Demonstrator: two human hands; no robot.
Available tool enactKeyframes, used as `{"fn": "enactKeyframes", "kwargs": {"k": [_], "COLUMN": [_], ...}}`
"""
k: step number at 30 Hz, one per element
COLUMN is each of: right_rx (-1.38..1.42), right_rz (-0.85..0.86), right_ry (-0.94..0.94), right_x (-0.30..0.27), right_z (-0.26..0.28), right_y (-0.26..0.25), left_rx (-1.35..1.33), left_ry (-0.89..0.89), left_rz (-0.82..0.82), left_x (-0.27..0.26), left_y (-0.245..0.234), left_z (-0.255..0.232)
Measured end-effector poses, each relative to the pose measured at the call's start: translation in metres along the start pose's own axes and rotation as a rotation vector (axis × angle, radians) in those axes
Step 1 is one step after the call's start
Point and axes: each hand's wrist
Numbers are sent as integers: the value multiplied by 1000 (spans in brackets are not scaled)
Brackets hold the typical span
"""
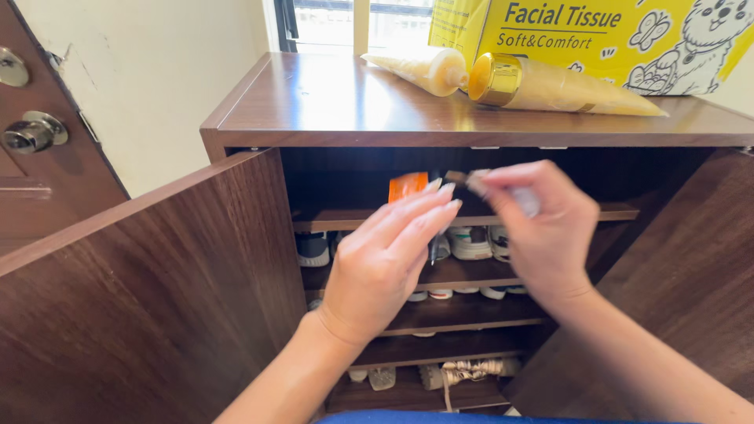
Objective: The person wipes the inside of a wooden shoe cabinet with a white wipe. Then, the person takes out a pair of white sneakers and wipes them thoroughly with the same wipe before placing them back in the cabinet.
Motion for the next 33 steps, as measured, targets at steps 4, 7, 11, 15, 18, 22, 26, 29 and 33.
{"fn": "enactKeyframes", "kwargs": {"k": [4, 7, 11, 15, 18, 22, 26, 29, 33], "right_rx": [-112, -129, -172, -202, -309, -244, -150, -191, -170], "right_rz": [-76, -63, 23, 199, 324, 208, 23, -67, -16], "right_ry": [-162, -232, -310, -320, -275, -304, -381, -379, -177], "right_x": [29, 57, 87, 103, 111, 99, 71, 39, -3], "right_z": [18, 15, 5, 1, 3, 7, 22, 30, 31], "right_y": [0, 19, 45, 62, 60, 42, 27, 22, 31], "left_rx": [68, 110, 75, 76, 157, 178, 156, 128, 178], "left_ry": [104, 84, 63, 111, -38, -260, -277, -171, 82], "left_rz": [-71, -115, -207, -149, 116, 362, 435, 391, -57], "left_x": [31, 53, 76, 108, 113, 122, 129, 122, 109], "left_y": [-16, -24, -34, -32, -26, -10, -11, -17, -16], "left_z": [8, 23, 43, 82, 111, 134, 142, 142, 117]}}
Point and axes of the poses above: each hand's wrist, its own x-axis towards the middle knuckle, its own y-axis out of the palm, z = x × y, and after that the axes turned 1 degree about x, right-handed
